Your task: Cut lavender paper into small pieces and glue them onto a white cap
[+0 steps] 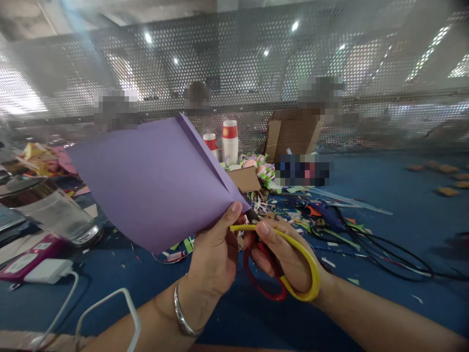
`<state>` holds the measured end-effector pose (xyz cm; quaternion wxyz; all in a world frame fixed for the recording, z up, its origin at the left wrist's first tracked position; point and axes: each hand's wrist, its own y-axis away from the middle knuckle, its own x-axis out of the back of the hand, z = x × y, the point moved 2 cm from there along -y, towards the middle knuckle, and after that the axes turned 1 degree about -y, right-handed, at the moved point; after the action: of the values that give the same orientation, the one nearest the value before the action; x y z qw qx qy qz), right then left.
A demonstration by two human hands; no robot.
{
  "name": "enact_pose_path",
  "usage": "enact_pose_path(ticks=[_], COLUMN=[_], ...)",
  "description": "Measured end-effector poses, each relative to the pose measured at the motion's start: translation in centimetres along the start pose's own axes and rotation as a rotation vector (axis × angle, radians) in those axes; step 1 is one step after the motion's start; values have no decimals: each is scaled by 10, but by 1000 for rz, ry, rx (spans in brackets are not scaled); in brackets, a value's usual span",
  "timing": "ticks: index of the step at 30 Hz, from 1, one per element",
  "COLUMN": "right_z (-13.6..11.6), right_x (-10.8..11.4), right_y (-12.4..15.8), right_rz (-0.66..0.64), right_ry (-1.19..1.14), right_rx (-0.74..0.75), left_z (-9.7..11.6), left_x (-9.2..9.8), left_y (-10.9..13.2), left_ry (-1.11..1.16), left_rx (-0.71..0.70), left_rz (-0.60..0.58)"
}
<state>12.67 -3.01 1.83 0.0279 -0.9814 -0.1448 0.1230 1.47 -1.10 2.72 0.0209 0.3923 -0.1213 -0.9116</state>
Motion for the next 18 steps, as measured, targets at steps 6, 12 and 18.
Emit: enact_pose_path(ticks=[6,12,18], right_z=[0,-9,-33], right_x=[4,19,48], right_y=[0,2,-4], right_rz=[-59,-9,349], right_ry=[85,300,619], right_rx=[46,57,325], left_z=[14,38,49], left_x=[1,13,18], left_y=[-11,-39,-45], left_ry=[4,-153,-291], left_rx=[-55,-267,-396], left_rz=[50,-14,-88])
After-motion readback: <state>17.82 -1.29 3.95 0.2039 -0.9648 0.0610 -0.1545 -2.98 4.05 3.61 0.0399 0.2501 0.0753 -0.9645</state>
